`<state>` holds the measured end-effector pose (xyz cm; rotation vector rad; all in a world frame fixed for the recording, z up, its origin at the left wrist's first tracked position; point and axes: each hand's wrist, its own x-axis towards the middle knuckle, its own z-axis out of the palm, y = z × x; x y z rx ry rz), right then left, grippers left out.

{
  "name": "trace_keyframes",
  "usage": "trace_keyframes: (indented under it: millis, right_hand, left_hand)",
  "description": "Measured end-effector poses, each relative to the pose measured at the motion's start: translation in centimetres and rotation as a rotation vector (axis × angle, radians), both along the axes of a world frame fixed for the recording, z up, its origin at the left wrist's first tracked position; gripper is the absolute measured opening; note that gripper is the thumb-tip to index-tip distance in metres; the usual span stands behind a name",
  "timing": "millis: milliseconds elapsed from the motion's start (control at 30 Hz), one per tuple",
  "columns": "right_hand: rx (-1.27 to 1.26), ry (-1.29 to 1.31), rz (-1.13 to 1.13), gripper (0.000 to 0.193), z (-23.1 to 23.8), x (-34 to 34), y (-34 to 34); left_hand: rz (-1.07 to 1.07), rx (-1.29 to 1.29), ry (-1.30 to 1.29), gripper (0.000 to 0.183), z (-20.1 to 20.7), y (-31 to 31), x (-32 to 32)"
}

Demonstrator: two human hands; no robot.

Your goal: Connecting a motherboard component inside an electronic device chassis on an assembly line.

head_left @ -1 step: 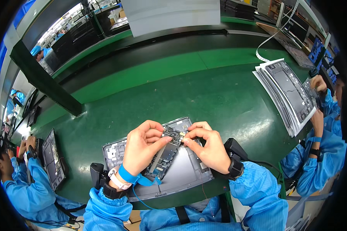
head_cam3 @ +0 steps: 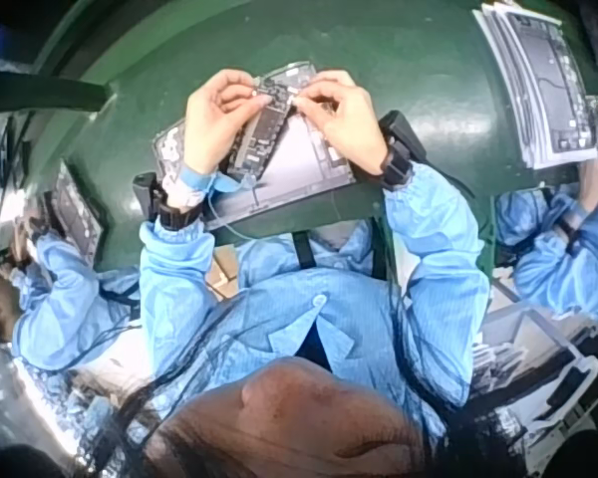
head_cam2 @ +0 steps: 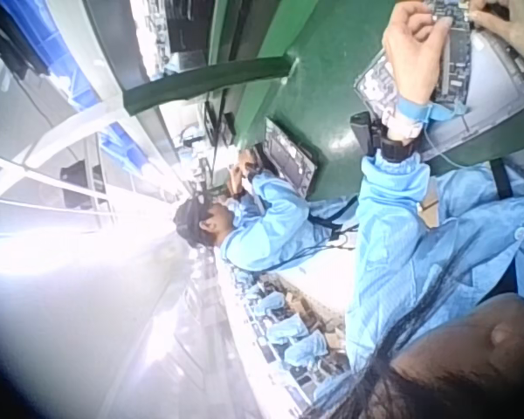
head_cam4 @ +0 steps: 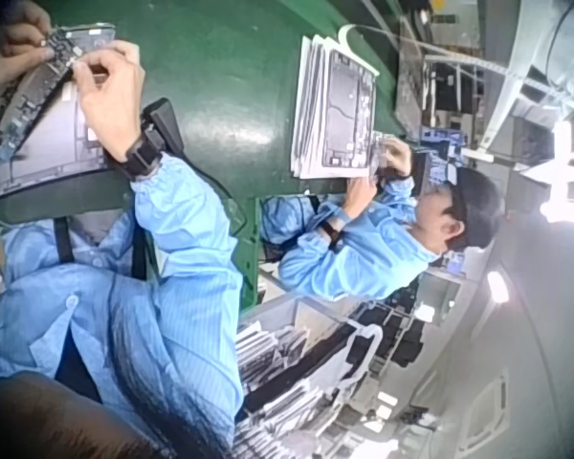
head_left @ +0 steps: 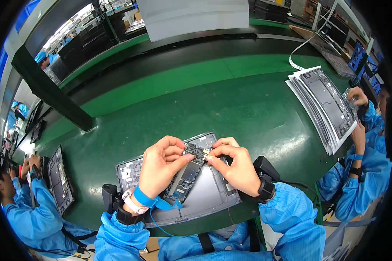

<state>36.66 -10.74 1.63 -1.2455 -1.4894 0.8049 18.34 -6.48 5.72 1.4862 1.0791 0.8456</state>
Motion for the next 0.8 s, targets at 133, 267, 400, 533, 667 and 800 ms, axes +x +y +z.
trace_keyframes:
  millis: [133, 267, 400, 533, 667, 800]
  right_hand:
    - [-0.017, 0.016, -0.003, 0.012, 0.13, 0.06, -0.01]
    - [-0.028, 0.023, 0.019, 0.012, 0.28, -0.01, -0.07]
    - [-0.051, 0.05, 0.022, 0.012, 0.11, 0.04, -0.08]
    - [-0.061, 0.09, 0.025, 0.013, -0.05, 0.01, -0.13]
    - [-0.098, 0.118, 0.024, 0.011, -0.13, -0.04, -0.2]
    - [-0.07, 0.109, 0.004, 0.011, -0.37, -0.18, -0.17]
  left_hand:
    - [-0.007, -0.031, 0.003, 0.023, 0.23, 0.01, 0.12]
    - [0.016, -0.004, 0.041, 0.024, 0.33, -0.21, 0.18]
    - [0.024, 0.026, 0.057, 0.024, 0.23, -0.3, 0.28]
    - [0.034, 0.03, 0.036, 0.025, 0.24, -0.56, 0.42]
    - [0.042, 0.033, 0.037, 0.025, 0.41, -0.63, 0.53]
    - [0.04, 0.03, 0.047, 0.025, 0.59, -0.81, 0.57]
